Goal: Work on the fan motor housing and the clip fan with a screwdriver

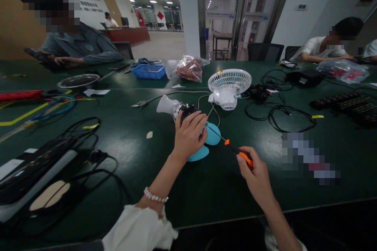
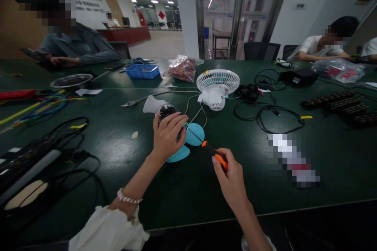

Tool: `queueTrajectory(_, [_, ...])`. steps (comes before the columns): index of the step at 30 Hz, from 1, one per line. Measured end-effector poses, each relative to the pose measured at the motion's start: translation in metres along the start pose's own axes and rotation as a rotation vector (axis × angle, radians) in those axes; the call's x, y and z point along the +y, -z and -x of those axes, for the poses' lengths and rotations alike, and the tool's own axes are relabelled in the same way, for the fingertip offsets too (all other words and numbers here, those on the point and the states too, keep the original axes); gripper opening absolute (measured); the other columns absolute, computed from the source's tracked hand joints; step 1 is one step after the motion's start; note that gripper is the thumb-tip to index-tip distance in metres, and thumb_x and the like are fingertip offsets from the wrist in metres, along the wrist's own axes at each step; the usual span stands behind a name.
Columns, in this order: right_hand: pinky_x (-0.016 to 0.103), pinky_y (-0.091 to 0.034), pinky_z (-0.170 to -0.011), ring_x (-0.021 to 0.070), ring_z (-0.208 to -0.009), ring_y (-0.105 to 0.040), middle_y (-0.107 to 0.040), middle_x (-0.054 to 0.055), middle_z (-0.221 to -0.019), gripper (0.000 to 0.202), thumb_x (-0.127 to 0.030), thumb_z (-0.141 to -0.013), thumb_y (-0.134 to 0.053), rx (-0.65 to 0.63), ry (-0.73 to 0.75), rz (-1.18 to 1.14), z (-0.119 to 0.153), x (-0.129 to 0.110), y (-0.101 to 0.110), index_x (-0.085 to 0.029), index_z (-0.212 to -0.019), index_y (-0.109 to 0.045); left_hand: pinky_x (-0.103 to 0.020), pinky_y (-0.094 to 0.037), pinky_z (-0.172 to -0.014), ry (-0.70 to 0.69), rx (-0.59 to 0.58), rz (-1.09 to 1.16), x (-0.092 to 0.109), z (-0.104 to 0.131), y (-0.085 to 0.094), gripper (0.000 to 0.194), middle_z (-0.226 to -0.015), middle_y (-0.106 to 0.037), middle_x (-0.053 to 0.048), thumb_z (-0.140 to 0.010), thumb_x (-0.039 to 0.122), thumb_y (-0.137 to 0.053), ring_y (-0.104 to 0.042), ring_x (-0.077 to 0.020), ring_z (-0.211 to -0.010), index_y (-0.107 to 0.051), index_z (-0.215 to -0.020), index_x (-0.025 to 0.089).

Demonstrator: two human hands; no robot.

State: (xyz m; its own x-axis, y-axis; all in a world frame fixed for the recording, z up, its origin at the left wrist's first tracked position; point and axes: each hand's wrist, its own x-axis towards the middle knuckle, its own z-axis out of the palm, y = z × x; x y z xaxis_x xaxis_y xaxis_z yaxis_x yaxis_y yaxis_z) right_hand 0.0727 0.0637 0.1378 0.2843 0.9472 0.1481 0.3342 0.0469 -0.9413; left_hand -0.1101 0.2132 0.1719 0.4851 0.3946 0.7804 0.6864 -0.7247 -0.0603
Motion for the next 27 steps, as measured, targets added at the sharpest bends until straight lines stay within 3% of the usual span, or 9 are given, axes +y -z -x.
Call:
queueTrajectory(7, [0.024, -0.048, -0.06, 0.0143, -0.073, -0.061, -0.062, 0.005, -0.097, 0.031, -0.033, -0.088, -0.057, 0.091, 0.134, 0.06, 0.0013, -0.0008, -0.002, -0.021, -0.114, -0.047, -0.052, -0.015, -0.118, -0.01, 0.002, -0.016, 0.0004, -0.0007, 0.0011, 0.035, -0.12, -0.067, -0.002, -0.085, 0.02, -0.052, -0.055, -0.023, -0.12, -0.06, -0.119, 0.023])
queueTrajectory(11, [0.022, -0.045, -0.053, 0.0123, -0.063, -0.059, -0.062, 0.001, -0.084, 0.028, -0.037, -0.089, -0.055, 0.089, 0.066, 0.028, 0.0014, 0.0002, -0.0024, -0.02, -0.111, -0.048, -0.052, -0.016, -0.118, -0.014, 0.011, -0.015, 0.0008, -0.0013, 0.0016, 0.034, -0.12, -0.068, -0.002, -0.085, 0.02, -0.052, -0.055, -0.0226, -0.119, -0.06, -0.118, 0.023])
queueTrajectory(16, [0.021, -0.035, -0.046, 0.0101, -0.049, -0.047, -0.048, -0.005, -0.059, 0.03, -0.045, -0.095, -0.041, -0.016, -0.009, 0.02, -0.002, 0.0014, -0.0011, -0.019, -0.094, -0.056, -0.051, -0.015, -0.118, -0.01, 0.014, -0.009, 0.0006, -0.0017, 0.0007, 0.033, -0.12, -0.067, -0.001, -0.085, 0.02, -0.053, -0.055, -0.0223, -0.12, -0.06, -0.117, 0.023])
queueTrajectory(19, [0.022, -0.035, -0.047, 0.0103, -0.052, -0.048, -0.051, -0.003, -0.064, 0.032, -0.045, -0.096, -0.039, -0.01, -0.004, 0.046, -0.0041, -0.0004, -0.0004, -0.019, -0.101, -0.058, -0.05, -0.015, -0.118, -0.011, 0.013, -0.014, 0.0004, -0.0017, 0.0, 0.033, -0.119, -0.068, -0.001, -0.085, 0.019, -0.054, -0.055, -0.0216, -0.119, -0.06, -0.117, 0.022])
queueTrajectory(24, [0.021, -0.041, -0.052, 0.0105, -0.059, -0.053, -0.059, -0.001, -0.083, 0.031, -0.039, -0.09, -0.053, 0.03, 0.009, -0.005, -0.0033, -0.0026, -0.0006, -0.021, -0.115, -0.049, -0.051, -0.015, -0.118, -0.007, 0.017, -0.016, 0.0006, -0.0016, -0.0002, 0.033, -0.119, -0.068, -0.002, -0.085, 0.019, -0.054, -0.055, -0.022, -0.119, -0.061, -0.116, 0.023])
queueTrajectory(27, [0.02, -0.038, -0.048, 0.0098, -0.055, -0.049, -0.055, -0.003, -0.075, 0.031, -0.04, -0.088, -0.056, 0.031, -0.024, -0.031, -0.0016, -0.0008, -0.0009, -0.022, -0.112, -0.048, -0.052, -0.016, -0.117, -0.004, 0.013, -0.012, 0.0008, -0.0015, 0.0, 0.033, -0.119, -0.068, -0.002, -0.085, 0.019, -0.053, -0.055, -0.0224, -0.119, -0.061, -0.117, 0.023])
